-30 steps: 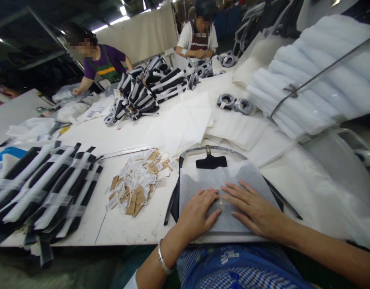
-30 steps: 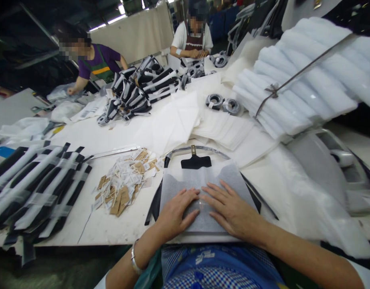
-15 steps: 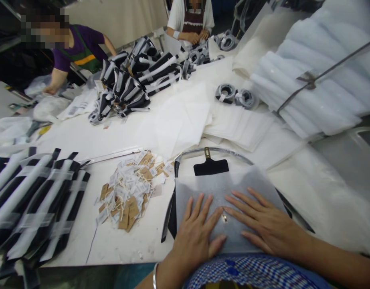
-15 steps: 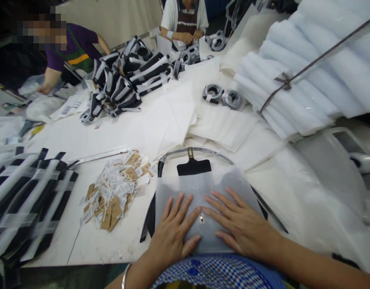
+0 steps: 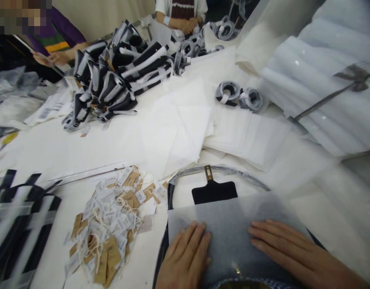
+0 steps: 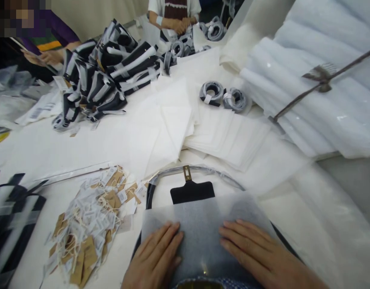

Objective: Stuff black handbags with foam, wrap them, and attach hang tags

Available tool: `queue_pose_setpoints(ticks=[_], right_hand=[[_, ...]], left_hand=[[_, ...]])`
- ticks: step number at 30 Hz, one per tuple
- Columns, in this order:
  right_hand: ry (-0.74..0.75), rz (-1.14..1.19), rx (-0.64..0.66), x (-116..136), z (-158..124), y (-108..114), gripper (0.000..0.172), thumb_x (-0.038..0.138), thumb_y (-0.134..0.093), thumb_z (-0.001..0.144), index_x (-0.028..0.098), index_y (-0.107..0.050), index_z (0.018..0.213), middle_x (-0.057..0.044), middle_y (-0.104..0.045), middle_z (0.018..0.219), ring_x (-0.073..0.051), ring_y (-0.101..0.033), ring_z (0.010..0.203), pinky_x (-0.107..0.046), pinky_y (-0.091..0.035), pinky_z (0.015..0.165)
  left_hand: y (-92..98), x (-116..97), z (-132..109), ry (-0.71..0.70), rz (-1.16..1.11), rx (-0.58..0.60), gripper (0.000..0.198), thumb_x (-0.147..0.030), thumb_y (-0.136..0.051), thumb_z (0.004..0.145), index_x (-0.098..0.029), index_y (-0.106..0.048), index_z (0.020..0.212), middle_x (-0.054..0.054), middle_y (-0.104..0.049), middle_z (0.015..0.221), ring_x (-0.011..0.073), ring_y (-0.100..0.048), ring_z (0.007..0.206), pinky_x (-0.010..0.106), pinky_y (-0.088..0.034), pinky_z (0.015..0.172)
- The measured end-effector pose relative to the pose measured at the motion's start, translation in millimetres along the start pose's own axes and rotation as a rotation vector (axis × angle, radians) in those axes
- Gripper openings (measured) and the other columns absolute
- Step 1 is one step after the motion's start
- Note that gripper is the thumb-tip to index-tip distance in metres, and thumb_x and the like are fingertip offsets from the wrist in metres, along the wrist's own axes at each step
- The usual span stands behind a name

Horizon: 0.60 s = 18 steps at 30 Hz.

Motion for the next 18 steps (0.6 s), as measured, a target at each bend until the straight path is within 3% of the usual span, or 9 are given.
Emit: queue_pose_setpoints(ticks=[5, 9, 11, 14, 18], right_hand=[[-0.147, -0.045, 0.044, -21.1, 35.1, 13.2, 0.057, 0.037, -0.052, 0.098, 0.017, -0.042, 0.15, -0.011, -0.063, 0.134, -0.031, -0.061, 0.12, -0.053, -0.049, 0.102], [-0.111, 0.026, 0.056, -20.5, 45.6, 25.1, 0.052, 0.042, -0.054, 0.096, 0.024, -0.049, 0.146, -0.007, -0.073, 0.113, -0.028, -0.067, 0.102, -0.051, -0.049, 0.102], [-0.097, 0.073, 0.014, -18.9, 46.9, 34.7, 0.05, 0.039, -0.052, 0.097, 0.025, -0.05, 0.145, -0.006, -0.074, 0.11, -0.027, -0.066, 0.103, -0.046, -0.051, 0.099], [-0.1, 0.13, -0.021, -18.6, 52.3, 38.3, 0.041, 0.028, -0.049, 0.098, 0.025, -0.054, 0.139, -0.006, -0.074, 0.096, -0.023, -0.066, 0.088, -0.037, -0.056, 0.078], [-0.139, 0.047, 0.065, -23.8, 64.2, 14.5, 0.032, 0.02, -0.041, 0.1, 0.019, -0.061, 0.124, -0.004, -0.07, 0.083, -0.019, -0.062, 0.065, -0.033, -0.05, 0.059]], left_hand=[[2.5, 11.3, 27.1, 0.102, -0.059, 0.064, 0.041, -0.039, -0.041, 0.103, -0.013, -0.06, 0.128, 0.008, -0.071, 0.123, 0.0235, -0.065, 0.114, 0.042, -0.055, 0.1], [19.4, 12.4, 31.8, 0.114, -0.18, 0.034, 0.04, -0.044, -0.042, 0.101, -0.013, -0.062, 0.118, 0.009, -0.073, 0.102, 0.0229, -0.069, 0.095, 0.042, -0.057, 0.094], [29.2, 12.6, 32.2, 0.107, -0.272, 0.0, 0.035, -0.042, -0.043, 0.101, -0.015, -0.063, 0.11, 0.007, -0.072, 0.09, 0.0207, -0.068, 0.083, 0.037, -0.059, 0.081], [30.8, 14.1, 34.8, 0.131, -0.306, -0.038, 0.024, -0.033, -0.043, 0.102, -0.019, -0.062, 0.098, 0.001, -0.064, 0.069, 0.0172, -0.061, 0.061, 0.032, -0.051, 0.054], [7.4, 19.0, 40.7, 0.227, -0.198, -0.008, 0.028, -0.038, -0.037, 0.104, -0.02, -0.059, 0.105, -0.001, -0.067, 0.071, 0.0168, -0.064, 0.058, 0.031, -0.049, 0.05]])
Point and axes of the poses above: each hand's wrist, its own z-axis towards the middle knuckle, its own y-axis out of the back of the hand, x = y × z, the point moved 6 cm from there along z, towards the middle knuckle
